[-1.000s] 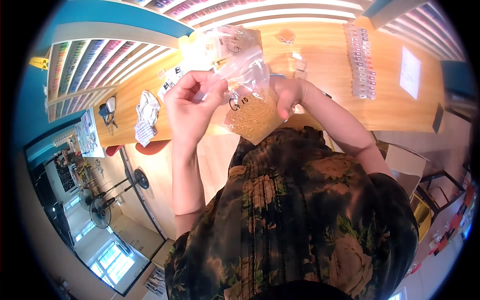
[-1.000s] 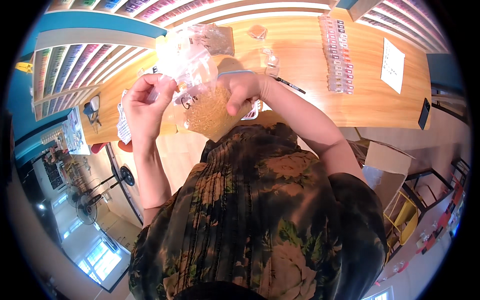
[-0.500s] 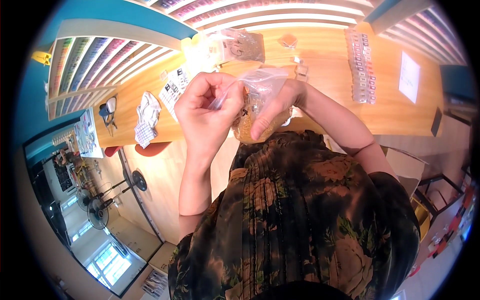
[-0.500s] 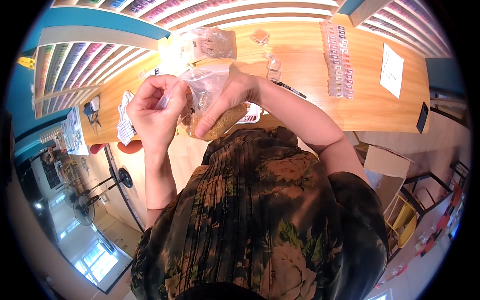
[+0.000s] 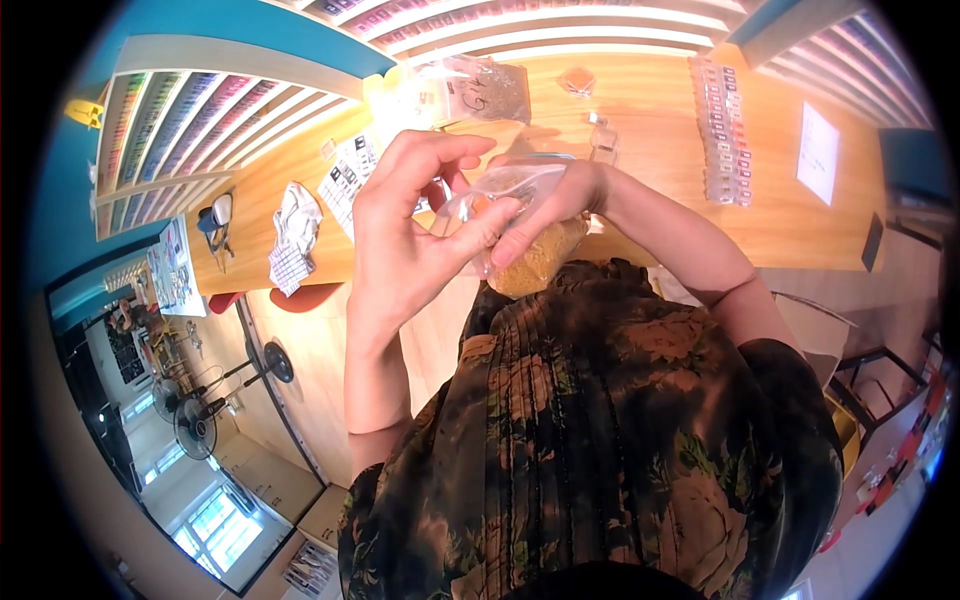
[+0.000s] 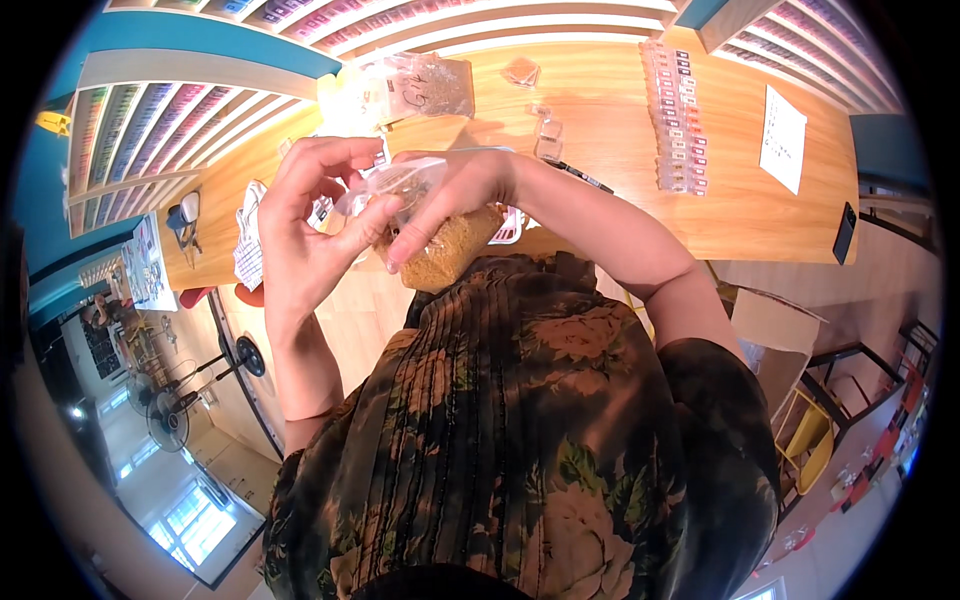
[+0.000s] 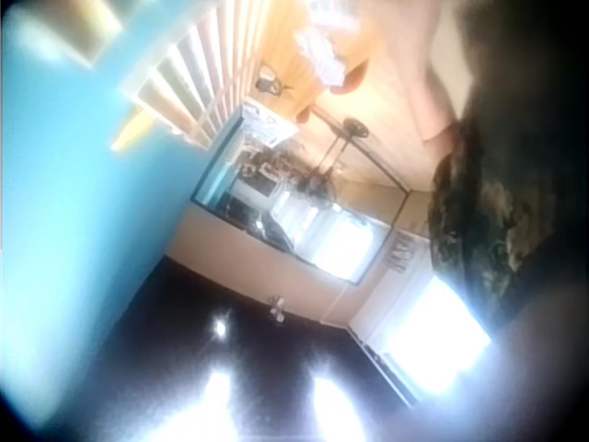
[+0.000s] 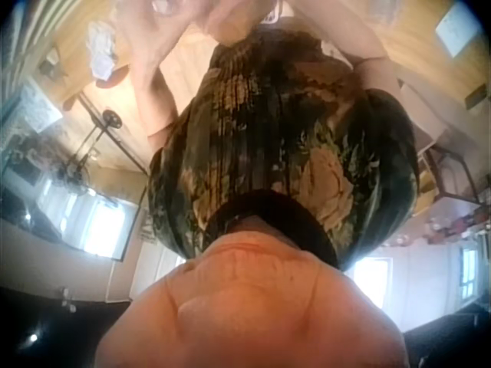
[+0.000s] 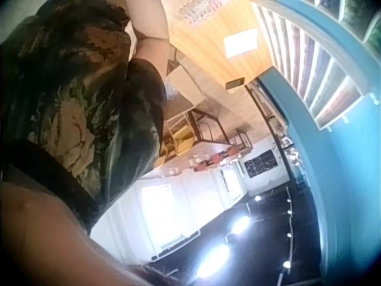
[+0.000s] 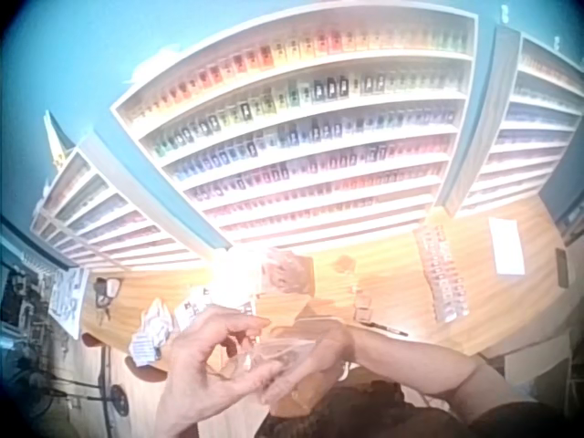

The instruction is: The person stands at a wooden counter and repeatedly scoops granular material from a pink basket into small clear plastic bags. They seal each bag and place it on the counter. The person handles multiple bags and the basket throughout the sequence.

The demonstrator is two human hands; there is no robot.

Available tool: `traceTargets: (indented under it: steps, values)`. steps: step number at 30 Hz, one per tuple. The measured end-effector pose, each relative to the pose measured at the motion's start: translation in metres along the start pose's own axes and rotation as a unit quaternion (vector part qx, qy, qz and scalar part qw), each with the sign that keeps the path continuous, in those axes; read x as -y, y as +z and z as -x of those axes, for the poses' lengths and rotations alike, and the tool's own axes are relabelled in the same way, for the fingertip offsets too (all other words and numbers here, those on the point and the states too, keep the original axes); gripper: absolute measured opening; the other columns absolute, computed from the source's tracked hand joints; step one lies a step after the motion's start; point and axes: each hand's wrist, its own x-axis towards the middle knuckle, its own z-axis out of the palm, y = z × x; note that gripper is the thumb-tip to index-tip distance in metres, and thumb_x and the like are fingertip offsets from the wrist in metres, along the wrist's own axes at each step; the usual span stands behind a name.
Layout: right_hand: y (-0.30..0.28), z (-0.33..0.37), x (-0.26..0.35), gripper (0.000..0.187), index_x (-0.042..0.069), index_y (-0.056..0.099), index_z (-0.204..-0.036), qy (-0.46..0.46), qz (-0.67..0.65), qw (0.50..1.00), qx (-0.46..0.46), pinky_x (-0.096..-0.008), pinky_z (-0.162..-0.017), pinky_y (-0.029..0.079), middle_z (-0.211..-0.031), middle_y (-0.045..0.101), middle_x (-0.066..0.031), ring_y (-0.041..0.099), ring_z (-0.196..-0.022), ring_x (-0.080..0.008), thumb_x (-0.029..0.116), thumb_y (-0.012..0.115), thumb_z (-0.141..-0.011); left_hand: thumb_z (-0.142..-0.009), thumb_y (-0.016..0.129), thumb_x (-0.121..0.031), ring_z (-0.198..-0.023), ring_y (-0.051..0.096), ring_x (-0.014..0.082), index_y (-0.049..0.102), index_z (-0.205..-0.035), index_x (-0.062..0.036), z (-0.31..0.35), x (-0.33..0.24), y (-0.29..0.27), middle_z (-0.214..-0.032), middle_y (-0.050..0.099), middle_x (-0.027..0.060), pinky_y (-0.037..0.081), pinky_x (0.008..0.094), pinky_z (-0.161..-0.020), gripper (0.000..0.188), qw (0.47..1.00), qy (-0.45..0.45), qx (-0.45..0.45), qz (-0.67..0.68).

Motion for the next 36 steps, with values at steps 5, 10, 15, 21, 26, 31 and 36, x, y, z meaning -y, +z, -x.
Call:
traceTargets:
  steps: [5, 10, 15, 21, 26, 31, 36]
  values:
    - [0.005, 0.002, 0.000, 0.029, 0.002, 0.063, -0.104, 0.087, 0.012, 0.996, -0.004, -0.0305, -0.079, 0.051, -0.093, 0.068, -0.0083, 0.066, -0.090, -0.0181, 0.019, 0.076, -0.084, -0.074, 0.081, -0.008, -0.077, 0.058, 0.0141, 0.069, -0.095, -0.0021, -0.003, -0.001, 0.000, -0.085, 0.064, 0.0046, 0.047, 0.0269, -0.068, 0.025, 0.997, 0.027, 0.061, -0.039]
    - [0.005, 0.003, -0.013, 0.027, 0.001, 0.064, -0.101, 0.092, -0.076, 0.992, 0.038, -0.0310, -0.079, 0.052, -0.094, 0.070, -0.0094, 0.067, -0.091, -0.0183, 0.020, 0.074, -0.086, -0.077, 0.077, -0.007, -0.072, 0.059, 0.0190, 0.069, -0.090, -0.0012, -0.003, 0.001, 0.006, -0.081, 0.063, 0.0076, 0.048, 0.0296, -0.065, 0.016, 0.995, 0.019, 0.087, -0.053]
    - [0.001, 0.004, -0.026, 0.024, 0.001, 0.065, -0.100, 0.140, -0.147, 0.978, 0.052, -0.0313, -0.078, 0.053, -0.095, 0.071, -0.0090, 0.067, -0.089, -0.0173, 0.020, 0.074, -0.086, -0.080, 0.072, -0.003, -0.070, 0.060, 0.0290, 0.066, -0.086, -0.0014, -0.001, 0.004, 0.018, -0.078, 0.061, 0.0118, 0.048, 0.0356, -0.062, 0.008, 0.996, -0.005, 0.072, -0.053]
    - [-0.003, 0.003, -0.034, 0.027, 0.002, 0.067, -0.104, 0.144, -0.128, 0.979, 0.058, -0.0306, -0.078, 0.053, -0.097, 0.071, -0.0086, 0.067, -0.089, -0.0162, 0.019, 0.076, -0.085, -0.082, 0.070, -0.002, -0.068, 0.061, 0.0306, 0.063, -0.085, -0.0007, -0.004, 0.010, 0.027, -0.077, 0.061, 0.0138, 0.049, 0.0373, -0.061, 0.007, 0.995, -0.005, 0.087, -0.057]
    - [0.001, 0.000, -0.022, 0.026, 0.004, 0.069, -0.104, 0.027, -0.059, 0.995, 0.075, -0.0296, -0.077, 0.053, -0.095, 0.071, -0.0056, 0.067, -0.088, -0.0144, 0.018, 0.077, -0.084, -0.085, 0.072, -0.005, -0.064, 0.057, 0.0127, 0.064, -0.087, 0.0009, -0.007, 0.017, 0.031, -0.072, 0.061, 0.0072, 0.047, 0.0272, -0.060, 0.010, 0.994, -0.047, 0.090, -0.043]
    - [0.004, 0.000, -0.024, 0.024, 0.004, 0.070, -0.100, 0.025, -0.049, 0.998, -0.012, -0.0291, -0.075, 0.052, -0.090, 0.070, -0.0051, 0.066, -0.084, -0.0138, 0.017, 0.079, -0.082, -0.088, 0.070, -0.007, -0.065, 0.055, 0.0088, 0.066, -0.089, 0.0013, -0.011, 0.027, 0.030, -0.074, 0.063, 0.0010, 0.048, 0.0257, -0.061, 0.009, 0.983, -0.134, 0.095, 0.079]
    - [0.000, 0.006, -0.024, 0.022, 0.003, 0.069, -0.098, 0.095, -0.057, 0.989, -0.093, -0.0283, -0.070, 0.053, -0.084, 0.069, -0.0067, 0.066, -0.074, -0.0135, 0.016, 0.078, -0.082, -0.097, 0.063, -0.018, -0.077, 0.058, 0.0083, 0.067, -0.098, 0.0015, -0.014, 0.035, 0.017, -0.084, 0.066, 0.0008, 0.048, 0.0240, -0.072, 0.020, 0.951, -0.217, 0.101, 0.196]
